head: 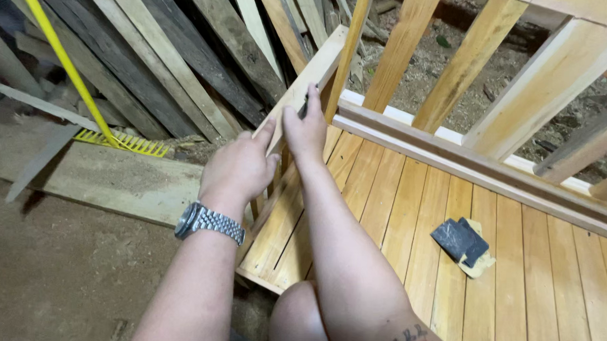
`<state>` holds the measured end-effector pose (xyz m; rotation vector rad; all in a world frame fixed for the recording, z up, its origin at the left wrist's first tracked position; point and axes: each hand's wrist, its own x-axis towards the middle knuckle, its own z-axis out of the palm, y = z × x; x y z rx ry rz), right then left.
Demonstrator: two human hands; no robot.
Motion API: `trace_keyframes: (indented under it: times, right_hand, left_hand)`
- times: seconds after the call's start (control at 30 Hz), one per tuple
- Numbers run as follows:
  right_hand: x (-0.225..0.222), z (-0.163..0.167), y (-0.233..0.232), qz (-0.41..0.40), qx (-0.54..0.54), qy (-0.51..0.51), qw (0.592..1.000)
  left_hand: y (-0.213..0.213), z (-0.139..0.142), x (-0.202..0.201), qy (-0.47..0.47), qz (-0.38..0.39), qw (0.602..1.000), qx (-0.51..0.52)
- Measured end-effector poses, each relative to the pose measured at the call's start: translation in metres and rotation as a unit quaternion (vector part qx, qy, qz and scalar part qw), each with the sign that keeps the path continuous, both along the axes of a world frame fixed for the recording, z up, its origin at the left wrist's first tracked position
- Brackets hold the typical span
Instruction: The person kneels on the floor beside a wooden frame structure and sands a long thin wooden slat with a piece of sandpaper, running the sandpaper along the wood's edges and surfaces. They hold the slat steady with one hand while sanding with the other, working along its length.
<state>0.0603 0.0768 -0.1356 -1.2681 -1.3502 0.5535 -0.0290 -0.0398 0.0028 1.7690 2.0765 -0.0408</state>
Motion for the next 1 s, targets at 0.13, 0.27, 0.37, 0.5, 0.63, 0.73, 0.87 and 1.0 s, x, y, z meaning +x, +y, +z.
trace_keyframes:
  times: [0.13, 0.27, 0.37, 0.5, 0.63, 0.73, 0.87, 1.0]
  right_hand:
    - [0.000, -0.004, -0.006, 0.018, -0.105, 0.051, 0.993]
    - [-0.006, -0.004, -0.014, -0.018, -0.152, -0.007, 0.988]
    - [-0.007, -0.002, -0.009, -0.032, -0.100, -0.027, 0.994]
    - [-0.003, 0.000, -0.005, -0.003, -0.077, 0.023, 0.997]
    - [-0.005, 0.001, -0.017, -0.023, -0.104, 0.015, 0.994]
    - [-0.006, 0.000, -0.019, -0.036, -0.115, -0.005, 0.993]
    - [-0.003, 0.000, -0.005, -0.020, -0.126, -0.013, 0.992]
    - [-0.001, 0.001, -0.004, -0.014, -0.090, 0.003, 0.996]
  left_hand:
    - [-0.002, 0.000, -0.002, 0.012, -0.014, 0.999, 0.028]
    - [0.000, -0.003, -0.004, 0.016, -0.017, 0.999, 0.040]
    - [-0.001, -0.004, -0.005, 0.018, -0.020, 0.999, 0.043]
    - [-0.003, -0.002, -0.005, 0.012, -0.016, 0.999, 0.048]
    - [-0.002, 0.001, -0.002, 0.010, -0.015, 0.999, 0.040]
    - [-0.002, 0.002, -0.003, 0.009, -0.009, 0.999, 0.036]
    - [-0.002, 0.002, -0.002, 0.013, -0.018, 0.998, 0.051]
    - [-0.001, 0.003, 0.000, 0.010, -0.006, 1.000, 0.017]
